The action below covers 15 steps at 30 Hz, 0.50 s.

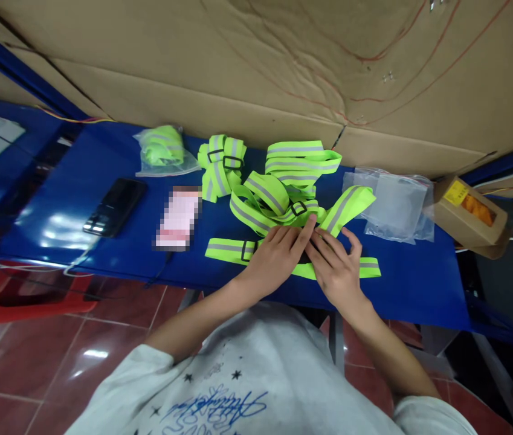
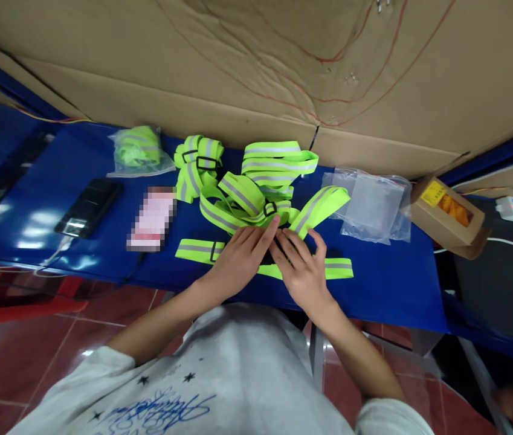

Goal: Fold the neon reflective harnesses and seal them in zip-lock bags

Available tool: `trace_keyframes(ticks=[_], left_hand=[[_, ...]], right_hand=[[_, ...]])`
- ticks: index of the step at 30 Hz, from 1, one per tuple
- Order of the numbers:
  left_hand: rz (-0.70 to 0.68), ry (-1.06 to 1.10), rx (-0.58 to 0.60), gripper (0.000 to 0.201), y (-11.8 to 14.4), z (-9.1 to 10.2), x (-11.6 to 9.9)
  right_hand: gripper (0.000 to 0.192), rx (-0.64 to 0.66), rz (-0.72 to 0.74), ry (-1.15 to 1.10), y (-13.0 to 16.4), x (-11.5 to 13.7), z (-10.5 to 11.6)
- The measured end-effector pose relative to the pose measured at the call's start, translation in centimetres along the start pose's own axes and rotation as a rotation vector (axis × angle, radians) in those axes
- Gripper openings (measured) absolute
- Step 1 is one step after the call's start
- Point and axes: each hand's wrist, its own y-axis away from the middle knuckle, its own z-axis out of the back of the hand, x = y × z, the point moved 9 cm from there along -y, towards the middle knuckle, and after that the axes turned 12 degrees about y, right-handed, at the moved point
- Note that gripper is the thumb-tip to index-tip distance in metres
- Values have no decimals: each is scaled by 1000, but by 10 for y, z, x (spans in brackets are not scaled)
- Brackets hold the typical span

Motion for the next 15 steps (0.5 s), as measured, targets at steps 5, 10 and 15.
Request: trace_keyframes(ticks=[5, 10, 15], left_hand=[[-40, 295, -44, 80, -1, 19, 5], [-64, 727, -213, 88, -2, 67, 10], [-24, 917, -252, 83, -7, 105, 0]], right_hand=[[62, 213, 72, -250, -6, -18, -2], [117, 374, 40, -552, -15, -44, 8], [89, 358, -36, -789, -36, -41, 30]])
